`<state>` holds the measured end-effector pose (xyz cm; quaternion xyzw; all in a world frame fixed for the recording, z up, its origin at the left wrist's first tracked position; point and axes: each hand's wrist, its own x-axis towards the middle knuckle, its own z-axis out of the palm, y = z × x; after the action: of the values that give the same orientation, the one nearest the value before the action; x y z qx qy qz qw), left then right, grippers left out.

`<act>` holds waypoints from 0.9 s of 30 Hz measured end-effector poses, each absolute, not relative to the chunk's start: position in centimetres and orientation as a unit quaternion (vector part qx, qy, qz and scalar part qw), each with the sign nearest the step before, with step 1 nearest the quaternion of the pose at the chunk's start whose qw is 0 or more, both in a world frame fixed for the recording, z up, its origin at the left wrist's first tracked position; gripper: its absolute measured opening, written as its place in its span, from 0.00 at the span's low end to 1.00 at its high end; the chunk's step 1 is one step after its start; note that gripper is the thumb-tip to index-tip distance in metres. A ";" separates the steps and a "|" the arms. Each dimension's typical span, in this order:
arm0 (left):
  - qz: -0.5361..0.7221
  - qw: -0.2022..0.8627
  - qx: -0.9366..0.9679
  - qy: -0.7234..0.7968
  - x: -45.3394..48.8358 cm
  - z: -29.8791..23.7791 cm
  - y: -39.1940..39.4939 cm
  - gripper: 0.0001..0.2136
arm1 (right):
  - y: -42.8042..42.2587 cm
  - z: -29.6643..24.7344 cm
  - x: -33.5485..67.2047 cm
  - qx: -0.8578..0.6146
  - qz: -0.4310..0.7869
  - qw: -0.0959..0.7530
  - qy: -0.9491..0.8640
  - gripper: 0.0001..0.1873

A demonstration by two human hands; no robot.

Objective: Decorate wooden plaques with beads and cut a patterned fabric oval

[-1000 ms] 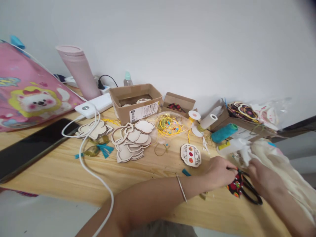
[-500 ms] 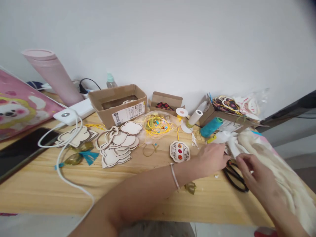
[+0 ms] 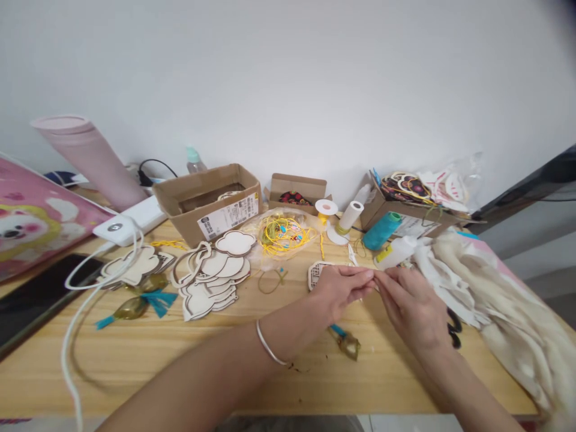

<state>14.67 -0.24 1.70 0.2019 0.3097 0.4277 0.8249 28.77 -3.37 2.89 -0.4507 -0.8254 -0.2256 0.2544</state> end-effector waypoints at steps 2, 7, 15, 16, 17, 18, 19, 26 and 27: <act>0.432 0.823 0.180 0.320 14.4 2.2 -0.3 0.06 | -3.5 2.1 28.9 -0.459 -0.165 0.268 -0.831 0.15; 0.439 0.791 0.214 0.368 11.7 4.3 -0.1 0.06 | -2.2 0.4 32.1 -0.586 -0.024 0.391 -0.709 0.19; 0.456 0.735 0.291 0.409 6.3 2.3 0.2 0.10 | 3.5 1.8 34.7 -0.694 0.094 0.329 -0.633 0.18; 0.452 0.736 0.304 0.403 6.1 2.0 0.0 0.12 | 3.8 1.5 34.6 -0.689 0.095 0.325 -0.641 0.18; 0.452 0.734 0.313 0.398 5.9 1.7 -0.1 0.14 | 4.0 1.2 34.6 -0.682 0.092 0.332 -0.645 0.18; 0.455 0.732 0.319 0.396 5.8 1.5 -0.2 0.16 | 4.0 0.8 34.6 -0.677 0.084 0.351 -0.642 0.19; 0.459 0.728 0.323 0.393 5.7 1.3 -0.3 0.17 | 3.9 0.4 34.6 -0.672 0.076 0.375 -0.634 0.19; 0.497 0.720 0.341 0.342 5.5 0.2 -0.1 0.14 | 2.2 3.5 33.9 -0.530 0.110 0.526 -0.656 0.21; 0.501 0.718 0.345 0.339 5.5 0.1 0.0 0.13 | 2.2 4.5 33.4 -0.514 0.148 0.519 -0.666 0.25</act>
<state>5.51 -0.02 0.13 0.3446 0.3391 0.5009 0.7179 33.42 2.21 4.46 -0.5144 -0.6663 0.1476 0.5193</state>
